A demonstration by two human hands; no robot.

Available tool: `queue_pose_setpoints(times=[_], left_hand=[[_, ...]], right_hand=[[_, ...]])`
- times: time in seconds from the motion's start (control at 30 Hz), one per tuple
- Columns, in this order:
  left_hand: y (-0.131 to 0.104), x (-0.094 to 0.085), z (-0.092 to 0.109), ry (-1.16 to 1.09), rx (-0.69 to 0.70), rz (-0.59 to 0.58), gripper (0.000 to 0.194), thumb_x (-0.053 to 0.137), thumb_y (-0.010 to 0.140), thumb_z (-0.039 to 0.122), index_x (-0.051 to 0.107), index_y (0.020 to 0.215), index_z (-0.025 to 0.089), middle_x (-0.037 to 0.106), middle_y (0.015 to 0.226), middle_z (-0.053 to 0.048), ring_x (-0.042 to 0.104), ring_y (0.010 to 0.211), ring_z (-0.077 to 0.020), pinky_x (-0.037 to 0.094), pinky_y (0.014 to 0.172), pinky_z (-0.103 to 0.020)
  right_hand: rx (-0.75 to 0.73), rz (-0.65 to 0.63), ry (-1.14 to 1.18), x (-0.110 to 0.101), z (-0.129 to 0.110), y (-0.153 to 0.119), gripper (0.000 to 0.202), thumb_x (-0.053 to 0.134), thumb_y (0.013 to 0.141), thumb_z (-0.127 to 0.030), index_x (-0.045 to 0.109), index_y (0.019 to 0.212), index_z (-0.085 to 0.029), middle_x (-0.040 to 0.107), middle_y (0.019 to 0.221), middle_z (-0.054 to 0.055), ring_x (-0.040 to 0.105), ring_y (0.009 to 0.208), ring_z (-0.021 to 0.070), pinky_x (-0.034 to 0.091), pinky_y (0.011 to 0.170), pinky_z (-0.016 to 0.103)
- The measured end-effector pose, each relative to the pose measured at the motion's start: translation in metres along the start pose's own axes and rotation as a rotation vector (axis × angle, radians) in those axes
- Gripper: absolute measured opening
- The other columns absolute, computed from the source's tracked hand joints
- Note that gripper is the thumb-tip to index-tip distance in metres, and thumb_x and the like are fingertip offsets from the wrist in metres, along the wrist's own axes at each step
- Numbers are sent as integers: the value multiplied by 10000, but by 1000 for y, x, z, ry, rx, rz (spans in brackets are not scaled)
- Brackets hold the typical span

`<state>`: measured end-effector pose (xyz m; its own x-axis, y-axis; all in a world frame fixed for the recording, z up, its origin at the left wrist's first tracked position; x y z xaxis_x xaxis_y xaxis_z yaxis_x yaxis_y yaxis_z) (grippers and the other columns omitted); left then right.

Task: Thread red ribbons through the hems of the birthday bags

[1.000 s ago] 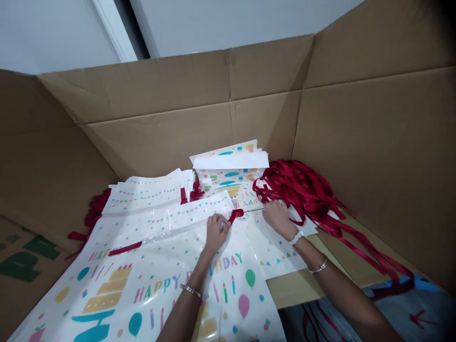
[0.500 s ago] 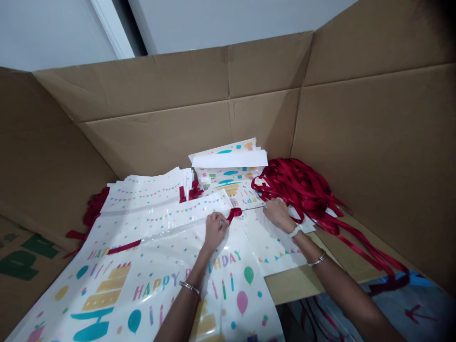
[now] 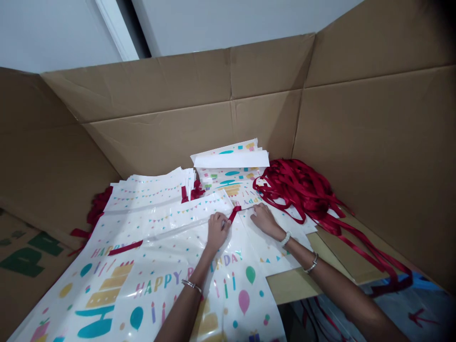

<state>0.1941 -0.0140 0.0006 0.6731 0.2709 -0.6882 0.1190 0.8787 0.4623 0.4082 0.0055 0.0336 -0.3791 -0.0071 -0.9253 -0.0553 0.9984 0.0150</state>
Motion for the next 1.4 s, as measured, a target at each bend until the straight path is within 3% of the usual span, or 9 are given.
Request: queue_pose_setpoints(times=[0.4,0.57,0.8,0.93,1.1,1.27,1.33,1.4], left_hand=[[0,1,1,57,-13,-17,160,548,940,286,605,803,226,632,870,-36,583,911,-231,423,860,-390],[2,2,6,54,-39,-38,148,594,911,289,648,788,225,655,860,-30,578,924,-233,415,866,-393],[4,14,11,64,-278,-49,127,677,840,319,760,759,267,703,980,-49,564,1024,-308,409,899,-460],[4,17,9,86,-352,-33,101,716,795,344,782,749,282,693,985,-62,570,1030,-329,407,911,-474],[11,16,9,155,-314,-56,138,684,811,361,766,737,278,672,959,-73,576,1008,-324,418,880,-459],[18,12,11,179,-283,-118,144,656,838,336,762,768,268,674,983,-73,588,1023,-315,419,888,-440],[20,10,13,195,-297,-158,153,648,847,338,769,790,264,673,1015,-77,581,1058,-320,418,907,-434],[21,7,16,218,-322,-205,168,634,859,346,774,827,259,670,1058,-77,569,1097,-320,414,932,-423]], right_hand=[[-108,30,137,22,-42,-10,393,510,887,-99,631,1260,-120,607,1229,125,547,1153,236,370,1011,301],[-114,25,201,19,-38,-9,371,511,895,-110,648,1239,-137,637,1192,108,568,1152,218,385,997,280],[-113,57,229,15,-26,-9,317,482,941,-136,677,1188,-172,664,1179,74,620,1081,173,423,908,234],[-203,114,108,22,-29,-15,316,446,976,-153,676,1191,-183,665,1185,81,600,1115,194,411,936,260],[-271,173,-77,29,-31,-20,271,498,987,-266,675,1176,-187,649,1198,120,561,1140,257,388,978,335],[-242,190,160,12,-31,16,279,427,1005,-232,667,1145,-205,679,1149,69,586,1088,185,393,925,267],[-191,103,272,10,-32,42,255,463,991,-306,686,959,-186,696,974,53,601,939,174,401,815,250],[-197,-39,389,13,-34,66,344,529,945,-417,613,721,-170,617,723,15,546,728,146,367,679,242]])
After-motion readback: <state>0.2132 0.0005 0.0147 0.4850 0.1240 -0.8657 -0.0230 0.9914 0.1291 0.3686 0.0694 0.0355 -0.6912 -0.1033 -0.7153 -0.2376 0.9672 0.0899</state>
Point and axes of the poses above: each hand's wrist, its own y-axis towards the middle knuckle, its own x-axis out of the palm, z = x × y, the point moved 2 cm from there along y, towards the middle knuckle
